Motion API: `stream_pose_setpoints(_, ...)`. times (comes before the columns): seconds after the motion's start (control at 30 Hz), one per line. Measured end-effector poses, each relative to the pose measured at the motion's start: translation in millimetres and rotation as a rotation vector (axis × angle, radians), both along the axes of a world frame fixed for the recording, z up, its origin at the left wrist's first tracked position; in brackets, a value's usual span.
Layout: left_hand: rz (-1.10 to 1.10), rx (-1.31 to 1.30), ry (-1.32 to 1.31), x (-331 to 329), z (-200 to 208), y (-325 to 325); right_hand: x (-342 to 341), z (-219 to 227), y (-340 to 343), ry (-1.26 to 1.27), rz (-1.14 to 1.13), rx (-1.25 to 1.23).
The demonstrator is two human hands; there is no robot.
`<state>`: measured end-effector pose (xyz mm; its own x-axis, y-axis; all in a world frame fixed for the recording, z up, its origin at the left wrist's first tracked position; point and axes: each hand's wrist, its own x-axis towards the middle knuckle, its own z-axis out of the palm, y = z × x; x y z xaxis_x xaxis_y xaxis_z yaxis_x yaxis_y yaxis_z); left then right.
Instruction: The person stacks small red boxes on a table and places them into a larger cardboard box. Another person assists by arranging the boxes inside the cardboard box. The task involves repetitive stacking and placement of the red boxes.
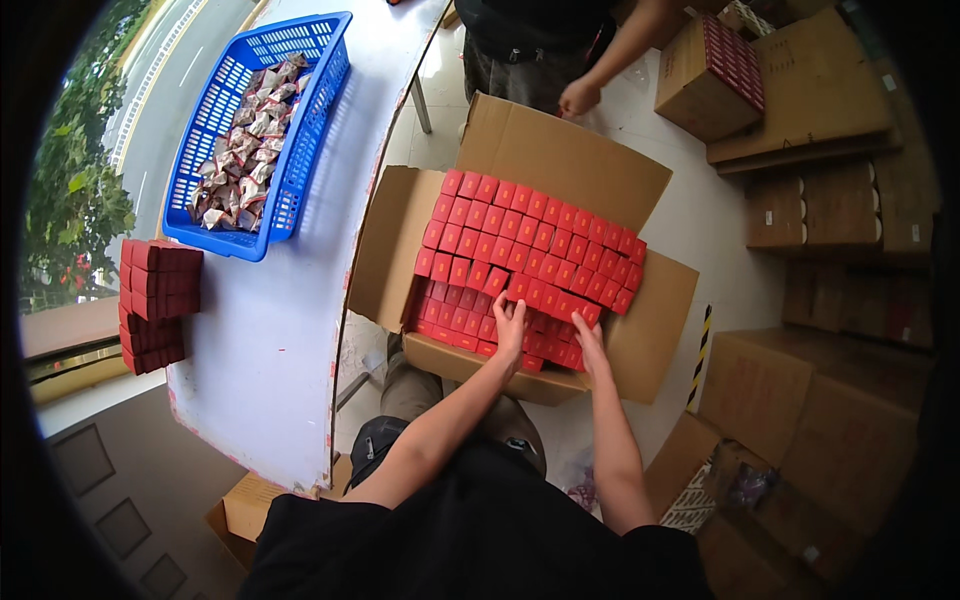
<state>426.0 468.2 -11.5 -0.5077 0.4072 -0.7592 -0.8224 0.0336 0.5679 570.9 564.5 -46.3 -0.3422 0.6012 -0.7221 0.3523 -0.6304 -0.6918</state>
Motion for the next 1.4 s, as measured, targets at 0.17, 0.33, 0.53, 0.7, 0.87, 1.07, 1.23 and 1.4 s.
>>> stream_pose_setpoints(0.17,0.24,-0.068,-0.169,-4,-11,18,-27,21,-14,0.005,-0.097,0.076)
stream_pose_setpoints(0.33,0.295,-0.155,-0.425,-29,-30,23,-42,27,3,-0.035,-0.029,0.127)
stream_pose_setpoints(0.53,0.324,0.179,-0.517,-64,-66,31,-42,16,5,-0.035,0.074,0.122)
stream_pose_setpoints(0.7,0.111,-0.009,-0.451,-63,-38,17,-20,-11,24,-0.123,0.278,0.051)
stream_pose_setpoints(0.87,0.202,0.022,-0.302,-131,-30,-25,-26,13,23,-0.082,0.228,-0.013)
stream_pose_setpoints(1.07,0.153,0.154,-0.394,-150,-21,-28,-27,25,8,-0.006,0.057,-0.005)
stream_pose_setpoints(1.23,0.351,0.394,-0.422,-141,-13,-34,-18,21,1,0.0,-0.035,0.018)
stream_pose_setpoints(1.4,0.167,0.191,-0.577,-155,-27,-52,-18,13,-1,-0.042,-0.055,0.059)
